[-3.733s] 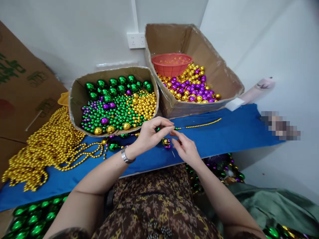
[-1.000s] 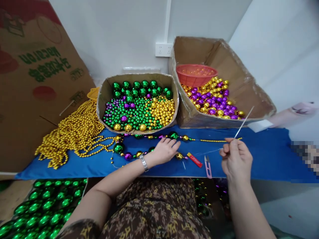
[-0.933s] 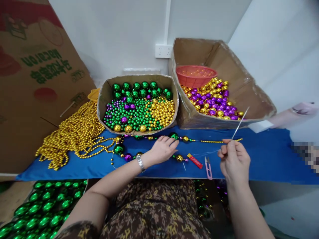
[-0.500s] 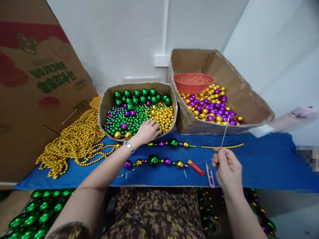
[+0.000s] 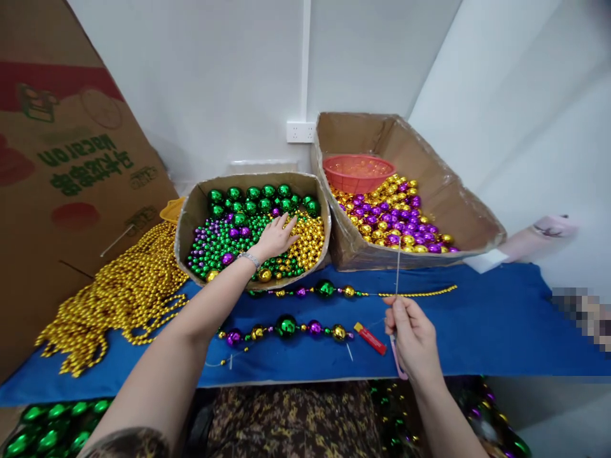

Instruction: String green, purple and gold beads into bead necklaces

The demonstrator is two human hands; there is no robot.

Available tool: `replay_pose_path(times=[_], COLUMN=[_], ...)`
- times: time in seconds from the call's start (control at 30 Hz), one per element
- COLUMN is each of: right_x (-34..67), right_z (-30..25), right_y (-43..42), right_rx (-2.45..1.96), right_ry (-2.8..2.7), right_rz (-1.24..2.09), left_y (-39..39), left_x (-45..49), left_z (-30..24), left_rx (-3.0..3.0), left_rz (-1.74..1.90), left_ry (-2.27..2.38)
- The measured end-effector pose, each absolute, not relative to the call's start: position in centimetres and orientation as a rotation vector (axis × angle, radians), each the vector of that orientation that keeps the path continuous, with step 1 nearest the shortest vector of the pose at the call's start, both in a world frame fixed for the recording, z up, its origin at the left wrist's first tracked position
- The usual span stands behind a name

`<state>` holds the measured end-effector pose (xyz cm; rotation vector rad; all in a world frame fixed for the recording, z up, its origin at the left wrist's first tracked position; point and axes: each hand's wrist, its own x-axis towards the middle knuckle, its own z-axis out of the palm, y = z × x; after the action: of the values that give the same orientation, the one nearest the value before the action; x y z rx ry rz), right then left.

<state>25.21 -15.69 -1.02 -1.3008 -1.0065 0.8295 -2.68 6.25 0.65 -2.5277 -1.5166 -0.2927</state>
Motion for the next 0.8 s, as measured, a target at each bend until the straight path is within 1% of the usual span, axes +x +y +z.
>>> replay_pose_path(times=[0.17, 0.33, 0.47, 0.63, 0.8], right_x=[25.4, 25.9, 25.4, 24.7, 25.4], right_z=[-1.8, -2.5, -2.3, -2.3, -2.8], right_y=[-15.7, -15.5, -14.7, -13.7, -13.6], right_rx=[-1.326, -1.355, -1.359, -1.331, -1.351], right_ry=[-1.043, -1.070, -1.099, -1.182, -1.243], right_rz=[0.855, 0.870, 0.890, 0.918, 0.892], left_y=[6.8, 5.9, 6.4, 9.3, 12.3], left_x=[-2.6, -4.3, -4.9, -3.4, -2.5], left_z=[0.4, 2.2, 3.2, 1.9, 1.4], left_rx=[-2.614, -2.551, -2.511, -2.543, -2.597], left_rz=[-0.167, -0.134, -0.202, -0.361, -0.473], left_ry=[-1.466, -1.464, -1.580, -1.615, -1.779])
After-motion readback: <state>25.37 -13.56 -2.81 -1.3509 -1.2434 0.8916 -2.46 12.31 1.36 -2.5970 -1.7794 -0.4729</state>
